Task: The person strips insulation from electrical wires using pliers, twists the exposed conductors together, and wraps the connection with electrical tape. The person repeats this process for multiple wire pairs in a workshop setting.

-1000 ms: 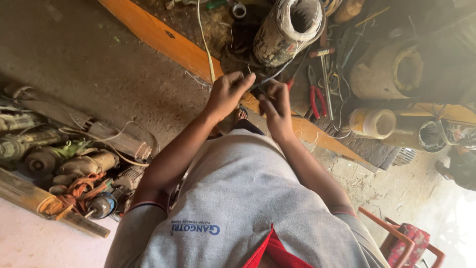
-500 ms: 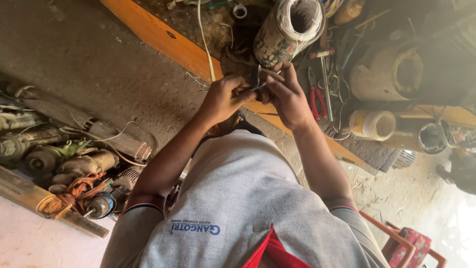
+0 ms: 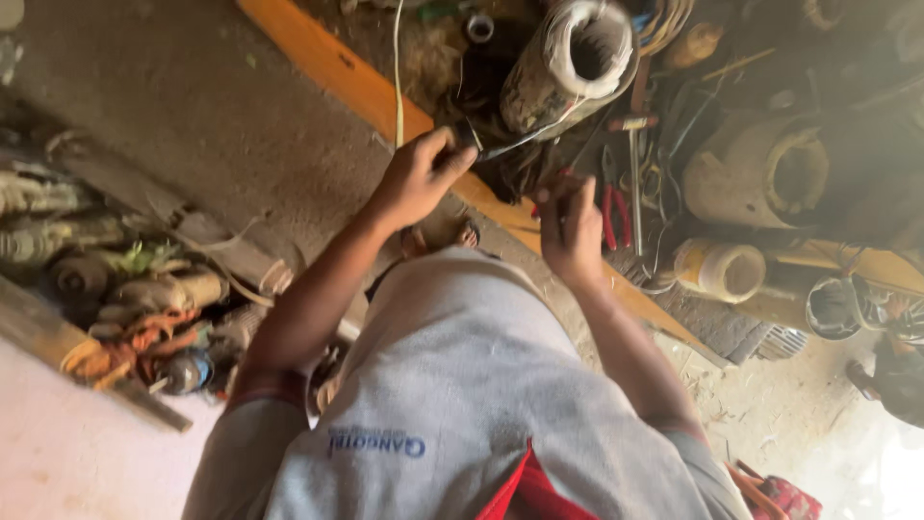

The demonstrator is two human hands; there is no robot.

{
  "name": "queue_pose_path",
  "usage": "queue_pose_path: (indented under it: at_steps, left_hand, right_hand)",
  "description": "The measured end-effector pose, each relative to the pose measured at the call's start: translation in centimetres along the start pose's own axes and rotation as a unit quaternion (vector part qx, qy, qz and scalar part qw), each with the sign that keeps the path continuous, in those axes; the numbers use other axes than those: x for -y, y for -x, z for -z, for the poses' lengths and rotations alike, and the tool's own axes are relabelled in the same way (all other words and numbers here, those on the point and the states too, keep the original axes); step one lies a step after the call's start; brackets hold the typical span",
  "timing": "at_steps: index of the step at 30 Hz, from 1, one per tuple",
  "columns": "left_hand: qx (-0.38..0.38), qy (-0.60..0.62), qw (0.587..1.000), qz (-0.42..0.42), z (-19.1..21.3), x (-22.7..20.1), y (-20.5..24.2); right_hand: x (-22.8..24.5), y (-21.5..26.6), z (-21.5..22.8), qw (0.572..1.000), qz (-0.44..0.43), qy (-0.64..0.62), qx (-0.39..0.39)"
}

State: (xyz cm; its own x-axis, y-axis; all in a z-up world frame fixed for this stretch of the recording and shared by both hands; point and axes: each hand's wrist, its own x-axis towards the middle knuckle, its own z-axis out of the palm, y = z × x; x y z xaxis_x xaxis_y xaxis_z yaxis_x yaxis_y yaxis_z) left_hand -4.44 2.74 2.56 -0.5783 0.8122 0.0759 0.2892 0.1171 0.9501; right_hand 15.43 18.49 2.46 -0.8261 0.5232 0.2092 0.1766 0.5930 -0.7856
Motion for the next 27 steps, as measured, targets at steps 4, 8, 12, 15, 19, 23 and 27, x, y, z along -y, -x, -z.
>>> queue_pose_path:
  at_steps: [4,8,12,15,19,23,27]
  left_hand:
    - [0.032,0.009,0.995,0.091,-1.3,-0.9,-0.5]
    - [-0.007,-0.013,0.997,0.072,-2.4,-0.8,0.9]
    - [-0.080,-0.067,0.992,-0.074,-0.5,-0.6,0.8]
    - [-0.038,-0.069,0.997,-0.016,-0.7,-0.8,0.9]
    - [-0.046,-0.050,0.996,0.051,-1.7,-1.8,0.5]
    - [-0.022,-0.066,0.989,0.132,-2.4,-2.4,0.8]
    - [-0.061,-0.084,0.992,0.069,-2.6,-2.4,1.1]
  right_hand:
    - [0.2,-1.0,-0.8,0.977,0.017,-0.192,0.097]
    - [0.0,-1.2,-2.2,0.993,0.043,-0.061,0.090]
    - [-0.5,-2.3,-0.2,0.992,0.109,0.061,0.031]
    - [-1.0,-2.3,0.5,0.990,0.049,-0.077,0.108]
    - [-1.4,-2.9,-2.4,0.958,0.057,-0.240,0.147]
    - [-2.1,-2.5,-4.0,0.979,0.134,-0.126,0.094]
    - [-2.2,-2.5,-2.7,0.972,0.214,-0.011,0.093]
